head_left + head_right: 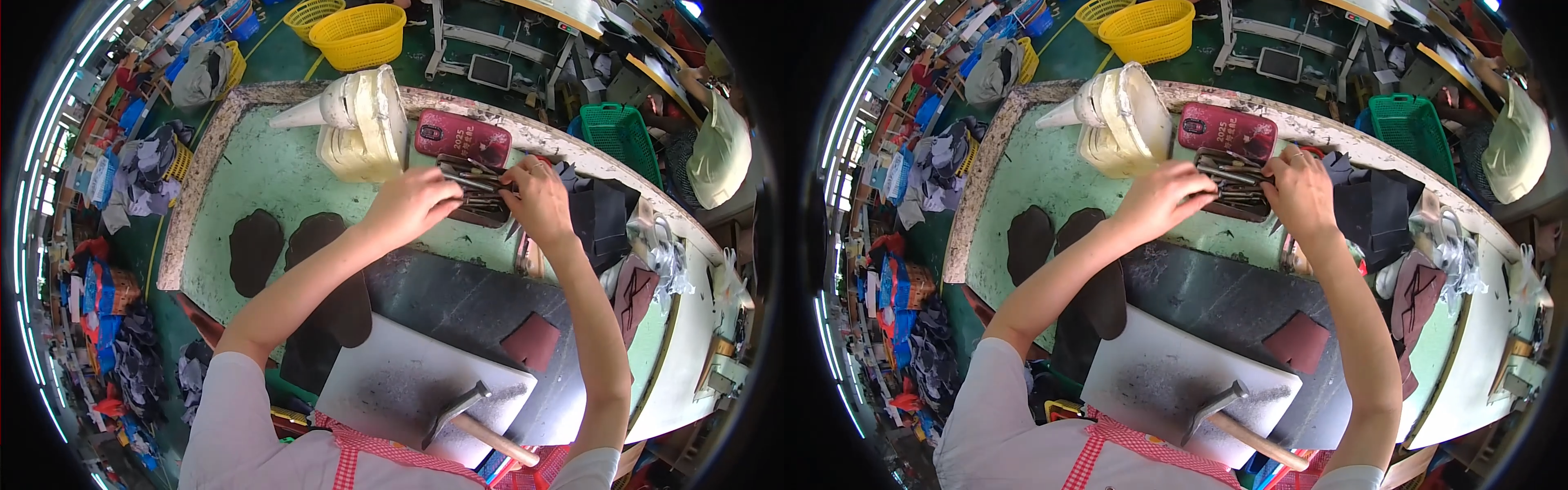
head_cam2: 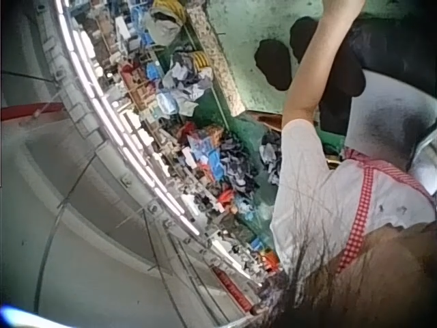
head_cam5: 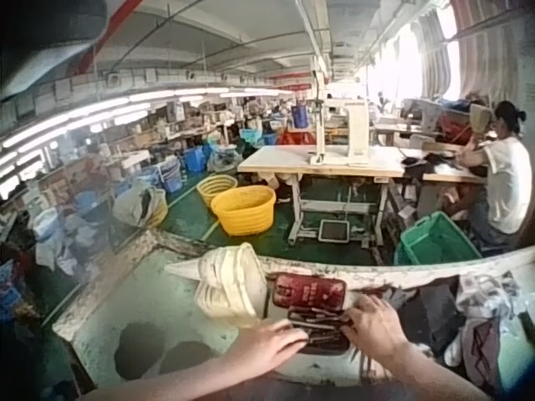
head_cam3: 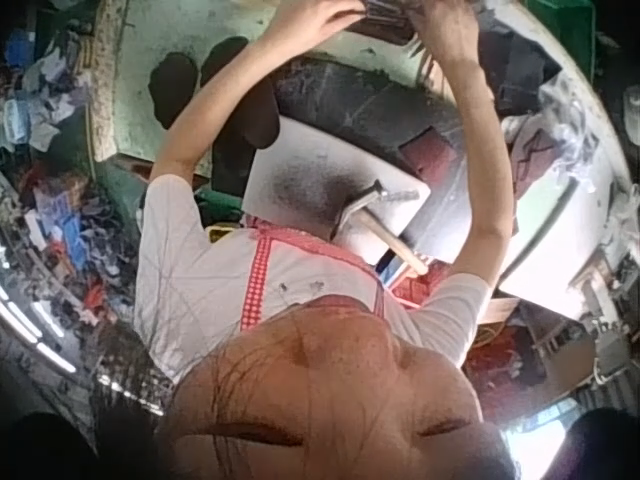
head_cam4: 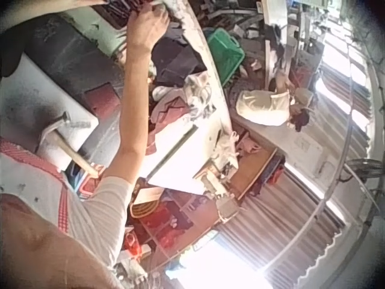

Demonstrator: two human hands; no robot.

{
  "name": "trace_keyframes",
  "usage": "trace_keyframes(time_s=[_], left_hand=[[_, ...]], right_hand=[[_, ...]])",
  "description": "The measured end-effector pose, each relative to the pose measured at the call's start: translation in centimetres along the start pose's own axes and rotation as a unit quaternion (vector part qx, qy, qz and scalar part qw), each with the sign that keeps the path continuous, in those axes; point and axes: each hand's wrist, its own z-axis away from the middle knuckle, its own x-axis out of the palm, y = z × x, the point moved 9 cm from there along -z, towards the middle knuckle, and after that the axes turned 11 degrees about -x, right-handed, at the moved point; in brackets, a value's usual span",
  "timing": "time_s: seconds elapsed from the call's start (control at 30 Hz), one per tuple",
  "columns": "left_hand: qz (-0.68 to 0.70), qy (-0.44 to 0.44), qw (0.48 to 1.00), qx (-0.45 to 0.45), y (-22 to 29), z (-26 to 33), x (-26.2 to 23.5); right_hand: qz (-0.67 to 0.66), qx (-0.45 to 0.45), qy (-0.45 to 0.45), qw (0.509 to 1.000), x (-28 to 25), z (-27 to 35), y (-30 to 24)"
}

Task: The recorder is hammering holes into shoe components using a punch and a hammer.

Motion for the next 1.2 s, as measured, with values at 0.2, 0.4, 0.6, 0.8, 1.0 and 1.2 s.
trace_keyframes(time_s=[0.2,0.4,0.6,0.8,1.0,1.2], left_hand=[[-0.062,0.070,0.995,0.016,-0.1,-1.6,0.4],[-0.033,0.082,0.996,0.012,-1.2,-1.4,-0.4],[-0.048,0.042,0.998,0.006,-0.9,-0.5,0.4],[-0.048,0.049,0.998,0.000,-0.6,0.9,-1.5],[-0.007,-0.150,0.906,-0.395,-11.7,8.0,-5.5],[-0.002,0.113,0.976,-0.185,-14.3,4.8,-12.4]], right_hand=[[0.048,0.008,-0.024,0.999,-0.4,-0.1,-0.6],[-0.020,0.050,-0.017,0.998,-0.4,-0.5,1.0],[-0.083,0.033,-0.040,0.995,-1.2,-0.3,-0.4],[-0.042,-0.015,-0.098,0.994,-0.1,0.3,-2.7],[-0.057,0.006,-0.092,0.994,0.0,1.4,-1.6],[-0.143,0.003,-0.018,0.989,-0.2,-0.6,-3.1]])
